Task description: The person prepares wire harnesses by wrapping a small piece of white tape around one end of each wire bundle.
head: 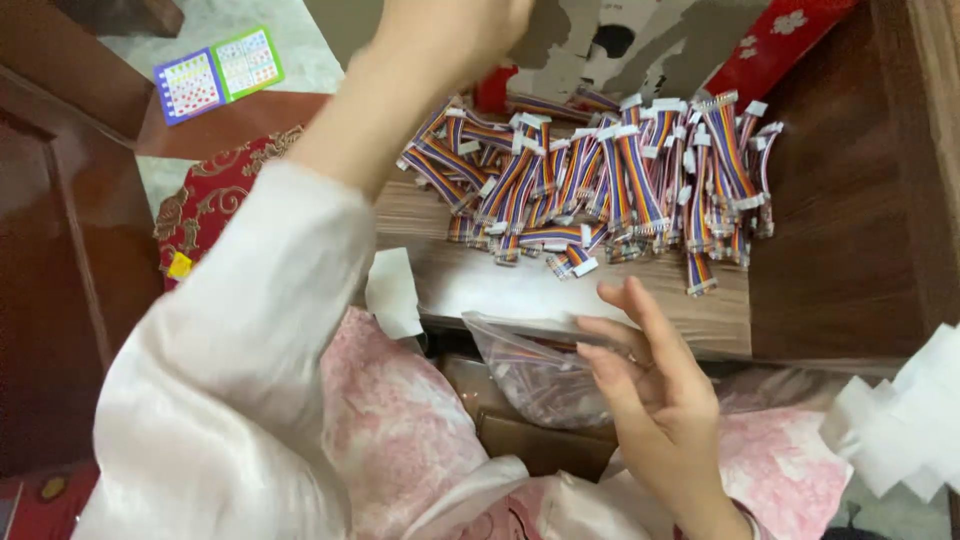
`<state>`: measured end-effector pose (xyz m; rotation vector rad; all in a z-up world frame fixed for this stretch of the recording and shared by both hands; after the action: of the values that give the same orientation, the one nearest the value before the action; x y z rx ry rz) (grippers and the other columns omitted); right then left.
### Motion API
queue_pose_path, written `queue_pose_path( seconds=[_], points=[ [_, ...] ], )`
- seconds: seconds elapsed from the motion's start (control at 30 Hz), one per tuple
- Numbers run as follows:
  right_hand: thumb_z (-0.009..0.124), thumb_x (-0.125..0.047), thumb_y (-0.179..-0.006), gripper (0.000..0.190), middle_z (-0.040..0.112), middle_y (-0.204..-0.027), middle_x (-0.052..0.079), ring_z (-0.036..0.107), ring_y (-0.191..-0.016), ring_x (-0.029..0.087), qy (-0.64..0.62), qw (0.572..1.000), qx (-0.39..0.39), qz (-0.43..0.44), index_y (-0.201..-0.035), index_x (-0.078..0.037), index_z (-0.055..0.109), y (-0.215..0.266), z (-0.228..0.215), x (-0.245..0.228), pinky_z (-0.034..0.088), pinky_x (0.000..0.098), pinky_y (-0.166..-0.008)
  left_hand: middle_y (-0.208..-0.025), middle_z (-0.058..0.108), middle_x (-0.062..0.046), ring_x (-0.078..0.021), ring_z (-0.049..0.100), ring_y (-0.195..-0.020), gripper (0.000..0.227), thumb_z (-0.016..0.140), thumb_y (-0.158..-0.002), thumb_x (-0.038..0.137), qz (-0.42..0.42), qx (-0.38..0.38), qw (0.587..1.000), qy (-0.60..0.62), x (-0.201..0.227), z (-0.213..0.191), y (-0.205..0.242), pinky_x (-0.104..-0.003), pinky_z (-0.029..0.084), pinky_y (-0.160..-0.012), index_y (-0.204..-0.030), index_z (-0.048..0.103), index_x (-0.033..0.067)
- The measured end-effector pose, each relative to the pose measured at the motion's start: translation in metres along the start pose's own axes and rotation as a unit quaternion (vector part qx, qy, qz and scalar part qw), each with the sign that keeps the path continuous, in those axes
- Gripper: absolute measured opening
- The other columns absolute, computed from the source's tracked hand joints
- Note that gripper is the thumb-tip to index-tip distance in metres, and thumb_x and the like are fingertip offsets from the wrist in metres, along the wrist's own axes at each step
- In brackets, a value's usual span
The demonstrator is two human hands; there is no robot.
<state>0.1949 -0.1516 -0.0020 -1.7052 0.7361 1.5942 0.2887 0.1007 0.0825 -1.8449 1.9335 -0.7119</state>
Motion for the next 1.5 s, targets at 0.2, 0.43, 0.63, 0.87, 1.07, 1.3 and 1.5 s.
queue_pose_path(
  seconds=[0.2,0.43,0.63,0.87,1.07,1.3,1.5],
  points=[
    [0.049,0.010,-0.081,0.059,0.048,-0.133,0.021,0.061,-0.102,0.024,-0.048,0.999,-0.013,-0.007,-0.137,0.002,0.032,0.003,0.005,0.010,0.055,0.0308,-0.085,-0.084,0.063,-0.012,-0.0352,0.061,-0.065,0.017,0.059,-0.074,0.013,0.029,-0.154,0.987,-0.016,0.026,0.030,0.055,-0.046,0.050,-0.052,-0.087,0.070,0.0128],
    [0.048,0.007,-0.082,0.054,0.052,-0.127,0.021,0.060,-0.108,0.026,-0.012,1.000,0.003,-0.027,-0.134,0.002,0.036,-0.012,0.004,-0.006,0.056,0.0323,-0.091,-0.080,0.067,-0.006,-0.0225,0.062,-0.067,0.009,0.067,-0.076,0.011,-0.006,-0.126,0.984,0.124,0.037,0.021,0.053,-0.035,0.049,-0.057,-0.084,0.066,0.0064],
    [0.046,0.002,-0.090,0.045,0.048,-0.131,0.018,0.047,-0.124,0.023,-0.054,0.996,0.050,-0.041,-0.133,0.004,0.036,-0.038,0.002,-0.015,0.041,0.0339,-0.107,-0.074,0.066,-0.002,-0.0063,0.060,-0.060,0.021,0.066,-0.080,0.000,-0.125,-0.059,0.897,0.420,0.075,-0.030,0.069,-0.018,0.046,-0.052,-0.100,0.062,0.0039],
    [0.053,-0.010,-0.091,0.024,0.067,-0.095,0.013,0.064,-0.087,0.015,-0.087,0.995,0.044,0.030,-0.110,0.004,0.057,-0.056,0.022,0.005,0.050,0.0216,-0.080,-0.080,0.066,-0.009,-0.0080,0.061,-0.068,0.033,0.061,-0.086,-0.005,-0.277,-0.028,0.652,0.706,0.071,-0.010,0.104,-0.015,0.052,-0.063,-0.119,0.057,-0.0031],
    [0.055,-0.008,-0.089,0.021,0.064,-0.076,0.016,0.058,-0.059,0.017,-0.260,0.952,-0.038,0.156,-0.097,0.011,0.062,-0.035,0.033,0.027,0.047,0.0217,-0.057,-0.077,0.067,-0.009,-0.0072,0.059,-0.061,0.030,0.061,-0.085,-0.003,-0.311,-0.035,0.644,0.699,0.072,-0.010,0.126,-0.016,0.051,-0.058,-0.114,0.060,-0.0067],
    [0.058,-0.008,-0.085,0.018,0.066,-0.078,0.021,0.061,-0.060,0.024,-0.312,0.890,-0.205,0.261,-0.081,0.008,0.064,0.002,0.050,0.030,0.050,0.0313,-0.058,-0.088,0.060,-0.008,-0.0154,0.056,-0.076,0.009,0.066,-0.078,0.006,-0.291,-0.118,0.675,0.668,0.107,-0.014,0.191,-0.026,0.046,-0.069,-0.072,0.064,0.0001],
    [0.058,-0.010,-0.084,0.022,0.070,-0.073,0.018,0.063,-0.059,0.023,-0.212,0.900,-0.258,0.280,-0.076,0.007,0.069,0.015,0.080,0.043,0.050,0.0306,-0.059,-0.083,0.059,-0.005,-0.0160,0.052,-0.086,0.004,0.067,-0.078,0.006,-0.302,-0.068,0.741,0.596,0.096,-0.037,0.226,-0.026,0.043,-0.079,-0.080,0.068,0.0025]
  ],
)
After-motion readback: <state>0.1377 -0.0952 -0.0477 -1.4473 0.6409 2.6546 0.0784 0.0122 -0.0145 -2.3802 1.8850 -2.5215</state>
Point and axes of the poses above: each hand's wrist, its own y-axis away from the middle knuckle, its own z-axis out of the palm, x = y × z, the point moved 8 cm from there along -y, towards the middle knuckle
